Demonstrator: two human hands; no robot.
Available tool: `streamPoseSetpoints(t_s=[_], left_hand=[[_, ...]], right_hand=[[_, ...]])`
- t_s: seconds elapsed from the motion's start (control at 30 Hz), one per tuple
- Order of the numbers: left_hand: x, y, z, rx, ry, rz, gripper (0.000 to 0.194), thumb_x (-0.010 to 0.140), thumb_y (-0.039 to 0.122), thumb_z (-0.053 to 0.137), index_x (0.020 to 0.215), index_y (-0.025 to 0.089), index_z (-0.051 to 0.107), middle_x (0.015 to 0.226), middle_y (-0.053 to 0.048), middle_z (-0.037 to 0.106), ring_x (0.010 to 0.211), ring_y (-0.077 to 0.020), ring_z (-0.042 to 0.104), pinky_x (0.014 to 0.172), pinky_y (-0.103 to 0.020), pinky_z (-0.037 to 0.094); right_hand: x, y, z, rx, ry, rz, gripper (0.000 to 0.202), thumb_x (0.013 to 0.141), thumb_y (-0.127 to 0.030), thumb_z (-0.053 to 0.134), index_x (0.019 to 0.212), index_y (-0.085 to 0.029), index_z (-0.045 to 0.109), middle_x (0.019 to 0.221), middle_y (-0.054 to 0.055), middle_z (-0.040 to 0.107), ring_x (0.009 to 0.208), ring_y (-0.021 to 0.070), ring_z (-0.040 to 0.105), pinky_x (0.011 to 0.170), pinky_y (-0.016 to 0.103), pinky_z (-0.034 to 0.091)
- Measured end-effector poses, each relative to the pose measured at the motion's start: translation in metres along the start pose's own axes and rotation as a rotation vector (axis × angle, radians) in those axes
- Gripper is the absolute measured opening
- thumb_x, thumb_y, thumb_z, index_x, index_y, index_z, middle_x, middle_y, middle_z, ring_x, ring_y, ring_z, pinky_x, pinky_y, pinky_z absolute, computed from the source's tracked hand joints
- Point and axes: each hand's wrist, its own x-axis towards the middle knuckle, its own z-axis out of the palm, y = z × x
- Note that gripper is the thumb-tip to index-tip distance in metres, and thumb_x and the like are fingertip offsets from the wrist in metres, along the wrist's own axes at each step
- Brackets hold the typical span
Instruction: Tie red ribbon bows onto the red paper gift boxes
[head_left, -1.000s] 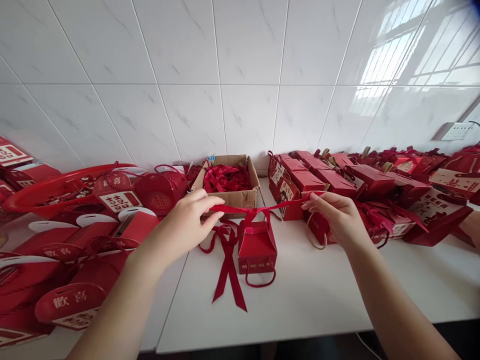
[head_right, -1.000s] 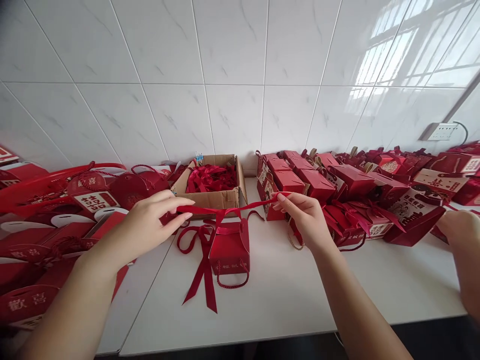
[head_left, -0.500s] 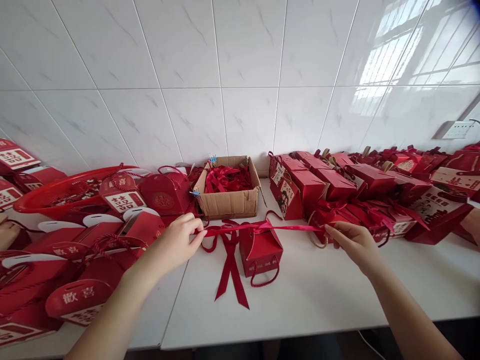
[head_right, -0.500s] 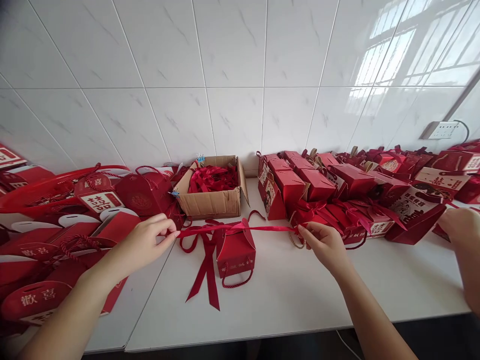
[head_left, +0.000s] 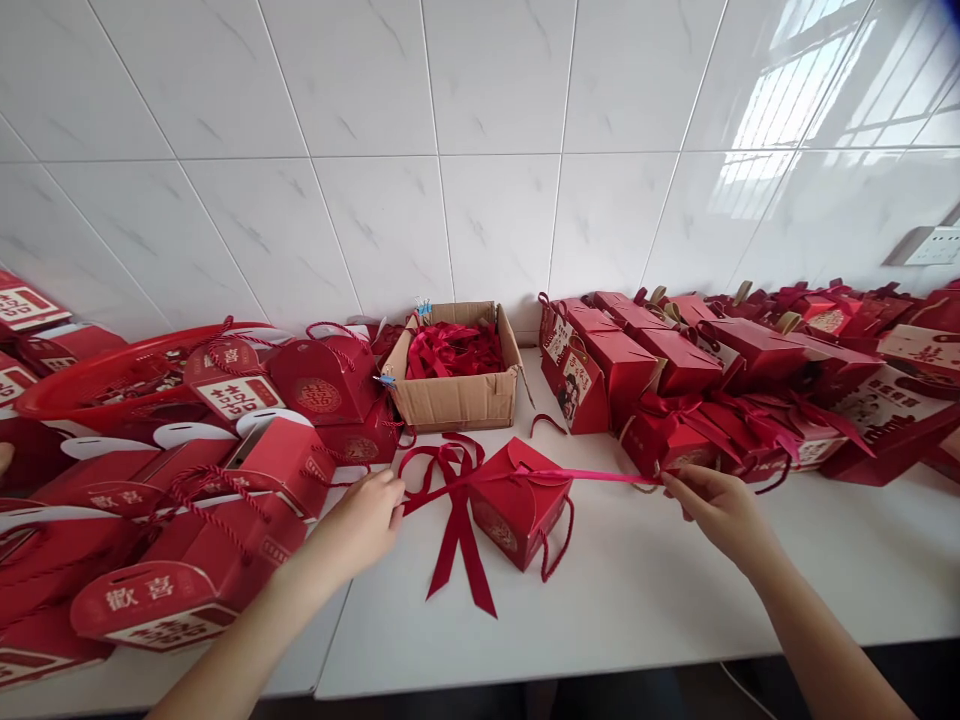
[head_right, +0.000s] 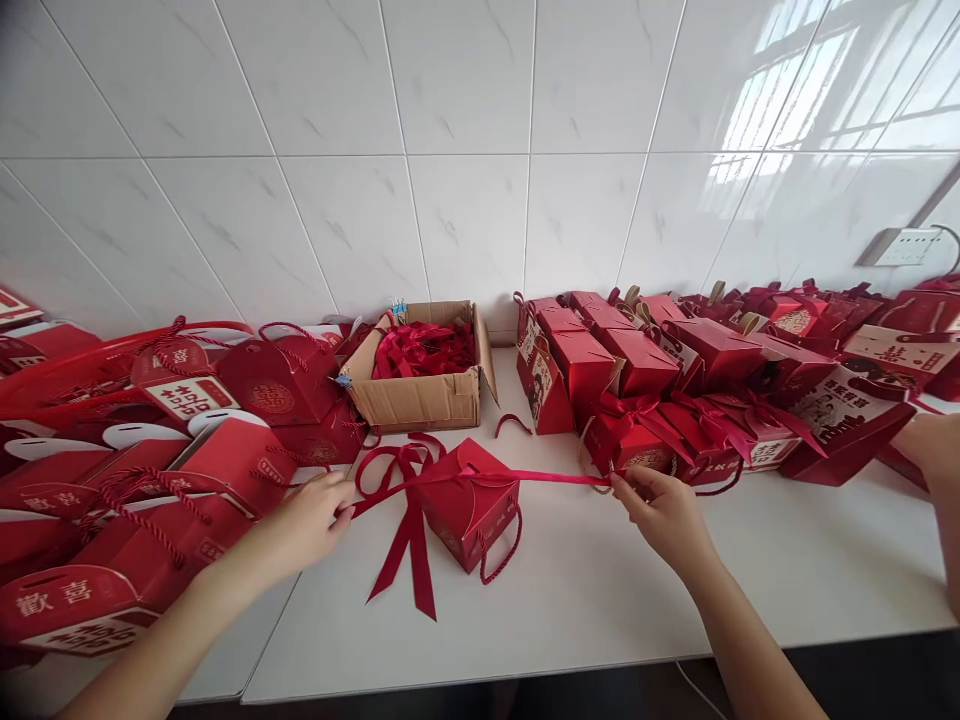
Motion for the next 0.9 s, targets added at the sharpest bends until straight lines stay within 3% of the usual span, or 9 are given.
streamPoseSetpoints(t_s=[0.17, 0.3, 0.5, 0.67, 0.8, 0.9], left_hand=[[0.000, -0.001, 0.007, -0.010, 0.003, -0.028, 0.020, 0.078, 0.009, 0.039, 0.063, 0.020, 0.044, 0.072, -0.006, 0.057, 0.067, -0.0212, 0.056, 0.061, -0.031, 0.042], [0.003, -0.003, 0.007, -0.001, 0.039, -0.073, 0.021, 0.078, 0.010, 0.040, 0.060, 0.020, 0.043, 0.069, -0.006, 0.056, 0.064, -0.0194, 0.054, 0.059, -0.030, 0.040], [0.012, -0.010, 0.014, 0.021, 0.082, -0.123, 0.018, 0.081, 0.012, 0.039, 0.066, 0.020, 0.047, 0.073, -0.008, 0.060, 0.069, -0.0218, 0.059, 0.063, -0.031, 0.042], [0.017, -0.010, 0.013, 0.025, 0.121, -0.143, 0.022, 0.086, 0.015, 0.035, 0.070, 0.020, 0.049, 0.071, -0.007, 0.059, 0.067, -0.0212, 0.059, 0.060, -0.029, 0.040], [0.025, -0.012, 0.011, 0.007, 0.145, -0.125, 0.025, 0.089, 0.018, 0.032, 0.076, 0.019, 0.053, 0.075, -0.008, 0.060, 0.070, -0.0216, 0.059, 0.062, -0.030, 0.041], [0.027, -0.015, 0.015, -0.009, 0.135, -0.073, 0.023, 0.087, 0.027, 0.040, 0.075, 0.019, 0.058, 0.080, -0.008, 0.063, 0.080, -0.0240, 0.059, 0.076, -0.036, 0.044]], right_hand=[[-0.006, 0.012, -0.001, -0.017, -0.024, 0.016, 0.036, 0.074, -0.052, 0.058, 0.062, -0.019, 0.066, 0.051, 0.004, 0.061, 0.043, 0.0173, 0.054, 0.042, 0.028, 0.043], [-0.011, 0.014, -0.001, 0.012, -0.020, 0.035, 0.036, 0.075, -0.052, 0.059, 0.066, -0.018, 0.067, 0.050, 0.003, 0.058, 0.046, 0.0177, 0.054, 0.045, 0.028, 0.043], [-0.018, 0.023, -0.006, 0.233, -0.046, 0.181, 0.036, 0.071, -0.052, 0.066, 0.067, -0.017, 0.067, 0.053, 0.002, 0.054, 0.050, 0.0143, 0.048, 0.046, 0.026, 0.040], [-0.032, 0.026, -0.016, 0.375, 0.106, 0.260, 0.030, 0.065, -0.047, 0.074, 0.066, -0.018, 0.066, 0.054, 0.002, 0.054, 0.050, 0.0142, 0.048, 0.045, 0.025, 0.040], [-0.045, 0.024, -0.023, 0.323, 0.189, 0.199, 0.028, 0.068, -0.047, 0.072, 0.067, -0.020, 0.065, 0.054, 0.002, 0.055, 0.052, 0.0150, 0.049, 0.044, 0.025, 0.041], [-0.051, 0.025, -0.027, 0.183, 0.044, 0.136, 0.032, 0.073, -0.051, 0.066, 0.075, -0.019, 0.068, 0.061, 0.004, 0.062, 0.057, 0.0174, 0.056, 0.051, 0.027, 0.047]])
